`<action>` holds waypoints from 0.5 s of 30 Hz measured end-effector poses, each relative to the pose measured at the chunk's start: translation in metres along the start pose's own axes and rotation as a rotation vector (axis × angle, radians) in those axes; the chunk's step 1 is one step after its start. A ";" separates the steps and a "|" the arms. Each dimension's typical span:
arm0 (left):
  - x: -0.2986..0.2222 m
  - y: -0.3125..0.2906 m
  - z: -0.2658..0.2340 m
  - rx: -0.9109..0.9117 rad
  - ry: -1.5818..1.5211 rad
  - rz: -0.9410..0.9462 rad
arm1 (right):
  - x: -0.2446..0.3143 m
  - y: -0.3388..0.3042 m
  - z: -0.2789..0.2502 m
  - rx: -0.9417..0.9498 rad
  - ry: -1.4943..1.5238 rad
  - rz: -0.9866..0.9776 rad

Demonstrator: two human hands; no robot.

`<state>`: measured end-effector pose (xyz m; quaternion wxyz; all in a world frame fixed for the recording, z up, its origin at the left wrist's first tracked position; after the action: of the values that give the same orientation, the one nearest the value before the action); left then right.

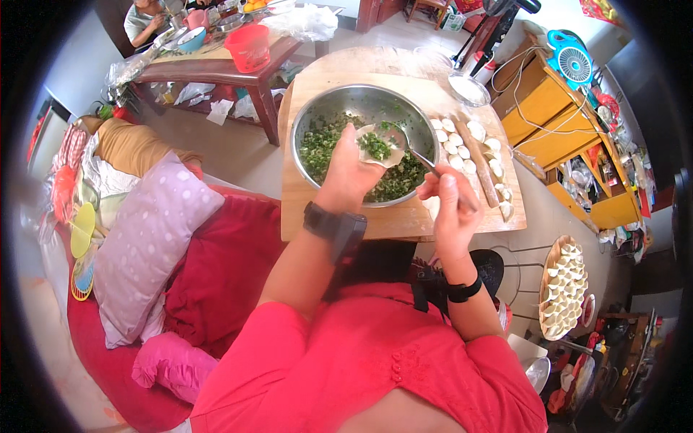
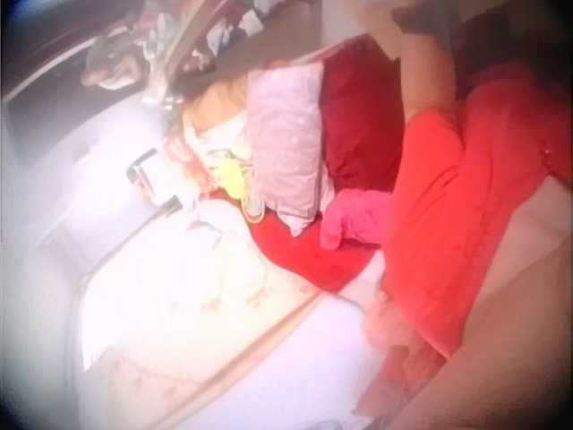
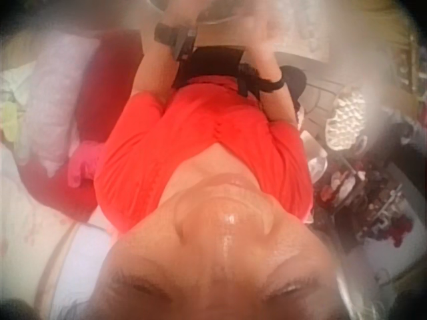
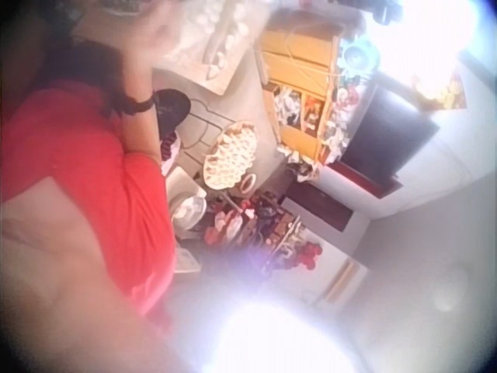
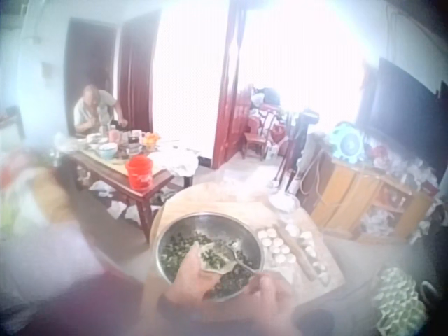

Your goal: The person scoops filling from a bowl onto a dough wrapper, folds the wrapper by hand, and places the completed dumpling onto a tray, repeating this process for several dumplings.

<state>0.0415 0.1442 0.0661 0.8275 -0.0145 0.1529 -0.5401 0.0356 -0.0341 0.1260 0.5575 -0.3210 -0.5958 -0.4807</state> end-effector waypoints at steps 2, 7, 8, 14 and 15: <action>0.000 -0.008 0.002 0.018 -0.029 -0.020 | 0.000 0.007 0.000 -0.014 0.040 0.015; -0.011 -0.032 0.026 0.203 0.776 0.245 | -0.025 0.020 -0.012 -0.029 0.213 0.195; -0.011 -0.036 0.029 0.220 0.891 0.288 | -0.027 0.022 -0.015 -0.041 0.202 0.206; -0.033 -0.036 -0.007 0.188 1.168 0.624 | 0.001 0.021 -0.009 0.042 0.005 0.053; -0.041 -0.041 -0.007 0.146 1.205 0.709 | 0.008 0.023 -0.012 -0.032 -0.030 0.033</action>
<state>-0.0120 0.1647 0.0772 0.7235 0.3938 0.5437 -0.1608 0.0596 -0.0392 0.1378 0.5512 -0.3468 -0.5909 -0.4763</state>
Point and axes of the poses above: each hand's wrist, its own y-axis towards the middle knuckle, its own z-axis out of the palm, x = y × z, the point moved 4 cm from there along y, towards the middle knuckle, and after that the axes turned 8 degrees about z, right-handed, at the moved point
